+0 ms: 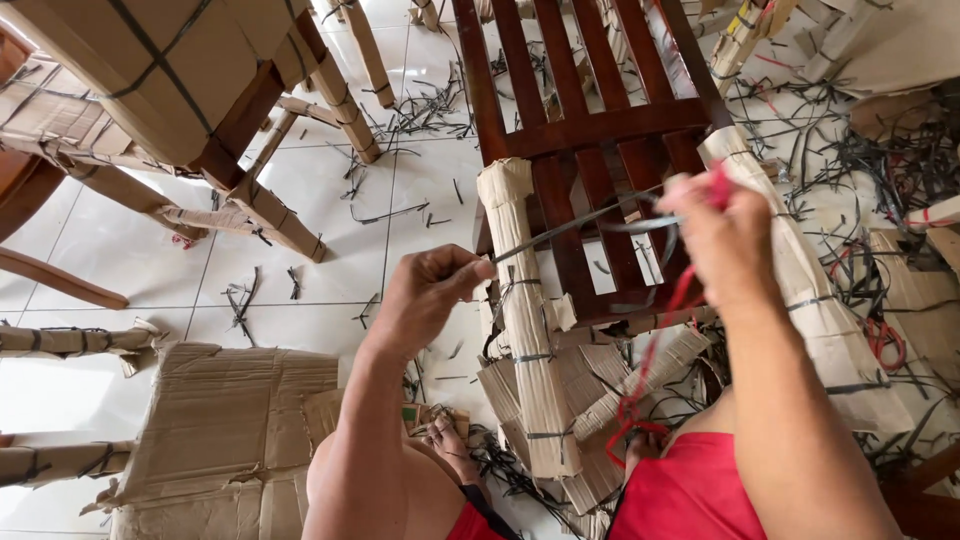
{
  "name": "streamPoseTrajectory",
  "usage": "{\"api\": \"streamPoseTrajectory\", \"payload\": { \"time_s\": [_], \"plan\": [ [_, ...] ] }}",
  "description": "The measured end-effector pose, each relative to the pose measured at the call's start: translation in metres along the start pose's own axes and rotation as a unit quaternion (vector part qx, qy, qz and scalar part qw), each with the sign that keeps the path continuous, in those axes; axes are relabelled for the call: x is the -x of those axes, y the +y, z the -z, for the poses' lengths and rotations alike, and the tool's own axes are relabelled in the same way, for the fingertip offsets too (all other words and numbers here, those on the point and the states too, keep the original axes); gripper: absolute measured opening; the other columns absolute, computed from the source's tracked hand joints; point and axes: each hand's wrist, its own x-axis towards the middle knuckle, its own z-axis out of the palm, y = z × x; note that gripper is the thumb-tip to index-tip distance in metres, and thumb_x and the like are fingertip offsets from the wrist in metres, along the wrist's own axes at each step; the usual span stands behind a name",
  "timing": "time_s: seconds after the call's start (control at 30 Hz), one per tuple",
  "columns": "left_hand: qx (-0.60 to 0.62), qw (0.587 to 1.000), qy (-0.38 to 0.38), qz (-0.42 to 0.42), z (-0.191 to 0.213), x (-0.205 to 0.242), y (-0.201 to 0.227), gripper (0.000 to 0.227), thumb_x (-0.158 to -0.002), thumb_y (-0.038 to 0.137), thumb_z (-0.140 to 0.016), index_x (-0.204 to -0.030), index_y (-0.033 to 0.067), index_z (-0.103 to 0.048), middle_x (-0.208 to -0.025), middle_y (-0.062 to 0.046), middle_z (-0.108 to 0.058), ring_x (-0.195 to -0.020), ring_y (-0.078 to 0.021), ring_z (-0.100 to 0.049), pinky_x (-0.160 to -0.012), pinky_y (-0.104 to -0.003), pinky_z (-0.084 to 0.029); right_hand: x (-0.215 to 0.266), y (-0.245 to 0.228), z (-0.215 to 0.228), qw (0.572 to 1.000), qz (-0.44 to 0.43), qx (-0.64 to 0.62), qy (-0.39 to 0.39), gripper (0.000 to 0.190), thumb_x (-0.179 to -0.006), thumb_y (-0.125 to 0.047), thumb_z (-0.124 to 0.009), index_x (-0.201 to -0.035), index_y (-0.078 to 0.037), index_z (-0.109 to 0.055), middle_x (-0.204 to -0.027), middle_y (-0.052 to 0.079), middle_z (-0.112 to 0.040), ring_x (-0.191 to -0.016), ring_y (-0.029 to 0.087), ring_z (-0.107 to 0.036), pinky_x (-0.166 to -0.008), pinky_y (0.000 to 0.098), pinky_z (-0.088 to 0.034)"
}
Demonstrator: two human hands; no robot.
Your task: Wrapping chair legs with protective material and securing them with plastic ties for transport.
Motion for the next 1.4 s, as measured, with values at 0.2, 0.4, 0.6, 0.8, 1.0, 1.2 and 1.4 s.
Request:
{"api": "streamPoseTrajectory", "payload": {
  "time_s": [0.2,0.4,0.6,0.8,1.0,1.2,1.4],
  "plan": [
    [-0.058,0.996,0.070,0.021,0.021,-0.004,0.002,0.025,-0.096,0.024,-0.076,-0.089,0.0001,-0.075,-0.058,-0.008,-0.061,-0.056,-0.0103,-0.044,-0.051,-0.025,-0.034,-0.062,0.073,0.050,0.926,0.226,0.236,0.190,0.014,-0.103,-0.005,-0.071,-0.113,-0.004,-0.080,-0.092,0.011,-0.065,-0.078,0.027,-0.063,-0.075,0.0399,-0.052],
    [-0.084,0.996,0.028,0.012,-0.023,-0.027,0.002,0.028,-0.095,0.028,-0.075,-0.085,0.0027,-0.076,-0.059,-0.009,-0.064,-0.058,-0.0155,-0.051,-0.054,-0.030,-0.038,0.011,-0.011,-0.031,0.950,0.307,0.045,-0.044,0.027,-0.093,-0.011,-0.071,-0.120,-0.005,-0.072,-0.121,0.019,-0.070,-0.110,0.040,-0.067,-0.092,0.0473,-0.054],
    [0.011,1.000,-0.014,0.007,-0.044,-0.040,0.005,0.031,-0.096,0.029,-0.075,-0.082,0.0020,-0.074,-0.056,-0.006,-0.062,-0.053,-0.0062,-0.047,-0.049,-0.020,-0.037,0.011,0.028,-0.063,0.949,0.236,0.005,-0.210,0.018,-0.096,-0.018,-0.072,-0.084,-0.006,-0.073,-0.061,0.008,-0.058,-0.059,0.019,-0.055,-0.061,0.0337,-0.049],
    [0.049,0.998,0.035,0.027,-0.022,-0.049,-0.025,0.030,-0.094,0.027,-0.077,-0.087,-0.0025,-0.075,-0.058,-0.010,-0.065,-0.052,-0.0105,-0.053,-0.050,-0.021,-0.045,-0.013,0.025,-0.048,0.987,0.122,0.052,-0.092,0.021,-0.091,-0.031,-0.081,-0.075,-0.020,-0.072,-0.053,-0.004,-0.045,-0.053,0.011,-0.041,-0.054,0.0251,-0.035],
    [0.095,0.992,0.080,0.035,-0.018,-0.057,-0.038,0.026,-0.095,0.023,-0.077,-0.092,-0.0028,-0.075,-0.064,-0.013,-0.070,-0.054,-0.0101,-0.059,-0.050,-0.020,-0.048,-0.013,0.017,-0.046,0.986,0.112,0.071,-0.099,0.008,-0.094,-0.026,-0.077,-0.091,-0.019,-0.078,-0.058,-0.001,-0.052,-0.058,0.011,-0.047,-0.058,0.0265,-0.042],
    [0.025,0.999,0.037,0.030,-0.025,-0.044,-0.023,0.021,-0.090,0.020,-0.081,-0.090,-0.0004,-0.075,-0.066,-0.012,-0.072,-0.058,-0.0109,-0.062,-0.053,-0.020,-0.048,-0.007,0.009,-0.042,0.954,0.262,0.070,-0.128,0.016,-0.097,-0.016,-0.071,-0.111,-0.015,-0.079,-0.110,0.010,-0.076,-0.102,0.029,-0.072,-0.086,0.0404,-0.055],
    [0.106,0.988,0.098,0.057,-0.024,-0.048,-0.033,0.024,-0.092,0.023,-0.079,-0.089,0.0001,-0.075,-0.065,-0.013,-0.071,-0.054,-0.0130,-0.064,-0.054,-0.021,-0.053,-0.002,0.000,-0.029,0.964,0.109,0.060,-0.235,0.019,-0.096,-0.013,-0.069,-0.081,-0.007,-0.079,-0.064,0.013,-0.070,-0.060,0.017,-0.052,-0.060,0.0320,-0.046]
  ]
}}
